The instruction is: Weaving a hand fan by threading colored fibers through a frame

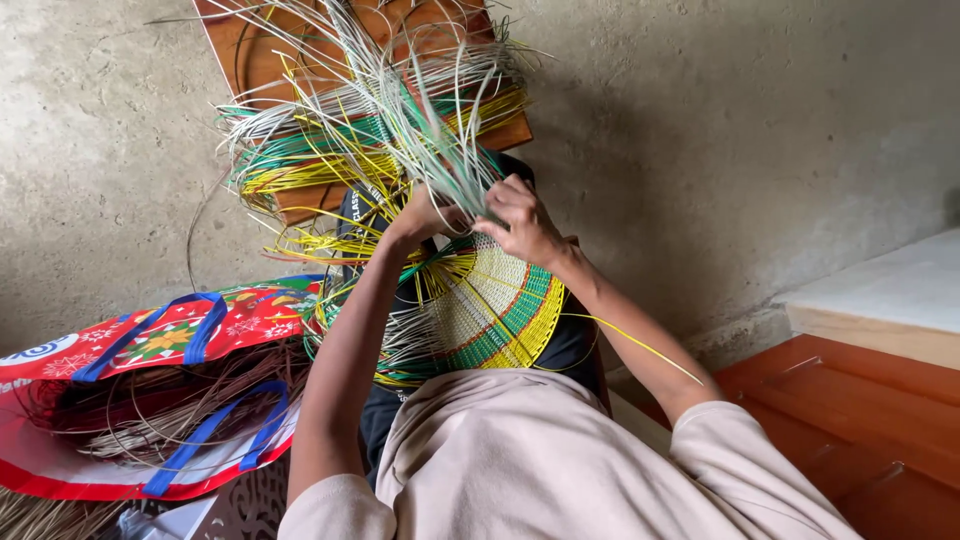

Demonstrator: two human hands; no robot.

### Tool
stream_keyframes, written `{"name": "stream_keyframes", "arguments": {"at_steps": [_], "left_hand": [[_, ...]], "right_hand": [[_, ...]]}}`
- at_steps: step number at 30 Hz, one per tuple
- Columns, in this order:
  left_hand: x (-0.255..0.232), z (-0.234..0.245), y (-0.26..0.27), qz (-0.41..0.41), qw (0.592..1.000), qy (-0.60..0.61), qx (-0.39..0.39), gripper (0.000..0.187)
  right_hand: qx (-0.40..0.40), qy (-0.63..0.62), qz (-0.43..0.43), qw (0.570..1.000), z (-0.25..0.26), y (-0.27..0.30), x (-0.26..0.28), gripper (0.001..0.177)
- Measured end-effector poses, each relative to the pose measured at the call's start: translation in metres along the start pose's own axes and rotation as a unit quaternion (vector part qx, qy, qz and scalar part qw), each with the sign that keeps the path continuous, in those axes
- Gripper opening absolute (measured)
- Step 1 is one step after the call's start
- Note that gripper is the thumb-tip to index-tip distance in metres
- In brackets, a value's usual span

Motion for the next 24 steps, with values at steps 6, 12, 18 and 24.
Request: {"name": "stream_keyframes", "arguments": {"at_steps": [6, 12, 18, 24], "left_hand": [[0.008, -0.01, -0.006, -0.069, 0.993, 0.014, 0.099, 0.028], [-0.03, -0.01, 0.005, -0.099, 0.986, -0.126, 0.052, 0.024], [0.014, -0.009, -0.004, 0.002, 0.999, -0.043, 0.027, 0.017], [0.005, -0.024, -0.006, -0.131, 0.99, -0.043, 0.04, 0.02]], "right_hand": [[0.043, 0.123, 0.065, 0.989, 0.001, -0.001, -0.016, 0.008], [-0.015, -0.012, 0.028, 0.999, 0.024, -0.026, 0.024, 0.036], [0.018, 0.022, 0.117, 0.993, 0.029, -0.003, 0.029, 0.028], [-0.043, 0.01, 0.068, 0.997, 0.029, -0.019, 0.021, 0.015]]}}
Point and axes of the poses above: each hand's wrist, its own y-axis away from the middle knuckle, its own z-axis out of the back of the hand, x = y × z, the point moved 5 cm from there along -y, towards the middle knuckle, and after that the axes turned 6 degrees about -z, right-handed, at the moved point
